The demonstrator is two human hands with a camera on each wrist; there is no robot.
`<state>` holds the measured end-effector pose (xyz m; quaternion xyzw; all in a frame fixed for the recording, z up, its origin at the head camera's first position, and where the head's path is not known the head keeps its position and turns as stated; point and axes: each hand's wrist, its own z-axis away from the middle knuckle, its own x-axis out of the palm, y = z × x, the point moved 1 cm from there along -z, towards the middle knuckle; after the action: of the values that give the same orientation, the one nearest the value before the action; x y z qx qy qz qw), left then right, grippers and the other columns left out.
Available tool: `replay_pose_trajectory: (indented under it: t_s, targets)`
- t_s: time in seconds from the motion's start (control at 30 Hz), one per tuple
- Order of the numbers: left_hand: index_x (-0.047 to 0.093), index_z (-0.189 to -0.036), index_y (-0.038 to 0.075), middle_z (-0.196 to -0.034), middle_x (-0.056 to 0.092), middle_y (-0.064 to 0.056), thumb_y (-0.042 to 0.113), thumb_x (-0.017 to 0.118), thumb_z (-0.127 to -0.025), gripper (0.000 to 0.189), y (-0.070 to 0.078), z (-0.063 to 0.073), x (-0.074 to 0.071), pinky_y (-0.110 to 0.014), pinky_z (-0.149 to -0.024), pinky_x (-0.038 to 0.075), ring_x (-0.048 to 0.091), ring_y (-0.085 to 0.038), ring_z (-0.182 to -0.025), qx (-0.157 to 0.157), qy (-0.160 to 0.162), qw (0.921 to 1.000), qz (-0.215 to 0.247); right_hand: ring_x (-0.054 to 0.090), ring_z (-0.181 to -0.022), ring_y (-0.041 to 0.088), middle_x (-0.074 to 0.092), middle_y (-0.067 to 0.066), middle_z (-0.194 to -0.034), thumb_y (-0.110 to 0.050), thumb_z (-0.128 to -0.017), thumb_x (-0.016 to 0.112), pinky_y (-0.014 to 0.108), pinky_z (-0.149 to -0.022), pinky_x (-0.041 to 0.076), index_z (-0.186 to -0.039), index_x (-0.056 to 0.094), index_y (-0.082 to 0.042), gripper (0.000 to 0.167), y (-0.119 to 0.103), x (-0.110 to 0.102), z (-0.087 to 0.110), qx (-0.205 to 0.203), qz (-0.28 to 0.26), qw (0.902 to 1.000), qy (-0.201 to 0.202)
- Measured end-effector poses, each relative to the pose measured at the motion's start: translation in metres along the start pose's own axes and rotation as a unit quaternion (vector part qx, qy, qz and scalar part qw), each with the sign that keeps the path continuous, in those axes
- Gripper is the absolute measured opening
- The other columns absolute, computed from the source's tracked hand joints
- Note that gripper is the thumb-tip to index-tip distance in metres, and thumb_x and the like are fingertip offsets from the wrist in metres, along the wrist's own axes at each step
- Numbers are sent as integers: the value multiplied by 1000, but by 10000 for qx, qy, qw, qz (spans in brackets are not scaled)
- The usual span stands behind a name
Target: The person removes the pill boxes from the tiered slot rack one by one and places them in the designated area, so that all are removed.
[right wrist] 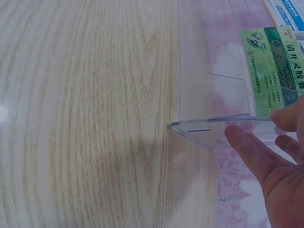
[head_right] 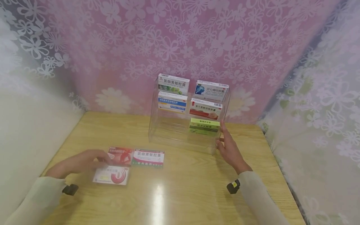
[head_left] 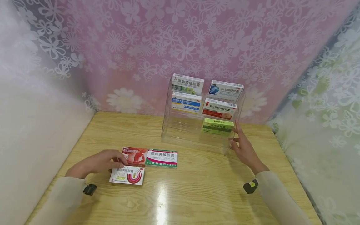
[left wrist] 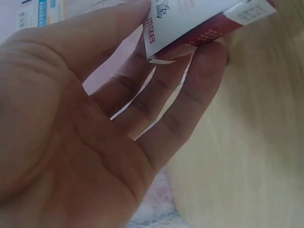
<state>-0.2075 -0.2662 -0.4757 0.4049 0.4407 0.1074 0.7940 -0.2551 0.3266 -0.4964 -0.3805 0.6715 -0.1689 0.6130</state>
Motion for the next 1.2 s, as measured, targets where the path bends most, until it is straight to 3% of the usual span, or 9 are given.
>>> replay_pose_trajectory:
  t_s: [0.27,0.43,0.53,0.6,0.77,0.87,1.2]
  targets:
    - [76,-118,13,-119,72,-4,14,72,-106,13,-12,-3,7,-29,-78,52,59,-17,-97,-128,372,9988,-301,60,-133,61,20,35,-175,1,-113,51,51,-88,67,-174,-13,-37,97,1,1,-1,12,9,10000,15]
    - [73,-124,9,-115,70,-5,16,74,-105,20,-19,-4,8,-29,-77,53,61,-17,-97,-162,694,9963,-472,60,-132,61,21,36,-174,1,-113,52,51,-87,67,-175,-12,-34,95,-2,1,1,-15,-14,10000,53]
    - [73,-131,10,-122,66,-10,19,77,-104,29,-24,-5,9,-36,-82,56,62,-23,-103,-216,908,9937,-626,60,-132,61,21,36,-174,1,-113,51,51,-87,67,-175,-12,-33,95,-1,1,1,-39,-20,10000,53]
    - [71,-138,10,-134,63,-16,24,80,-101,41,-26,-6,12,-49,-92,58,62,-35,-115,-171,1018,9908,-870,60,-131,62,20,36,-174,1,-114,51,51,-87,67,-175,-12,-32,94,0,1,1,-68,-8,10000,61]
    - [63,-153,12,-163,42,-30,37,89,-93,70,-31,-10,22,-76,-107,47,39,-59,-144,89,1215,9828,-1391,59,-133,62,18,35,-175,2,-114,48,51,-88,67,-175,-13,-33,94,0,0,-1,-43,-23,10000,41]
    - [62,-154,12,-166,39,-31,38,89,-92,72,-35,-10,27,-78,-106,46,38,-61,-144,123,1317,9812,-1403,58,-134,61,17,35,-176,3,-114,48,51,-89,67,-175,-14,-34,94,-2,0,-1,7,-83,10000,-9]
    - [61,-154,15,-162,47,-29,37,87,-95,68,-41,-12,34,-74,-108,49,46,-55,-140,200,1488,9769,-1521,59,-133,61,18,33,-177,2,-113,51,52,-89,66,-175,-12,-33,95,-4,0,2,36,-28,10000,10]
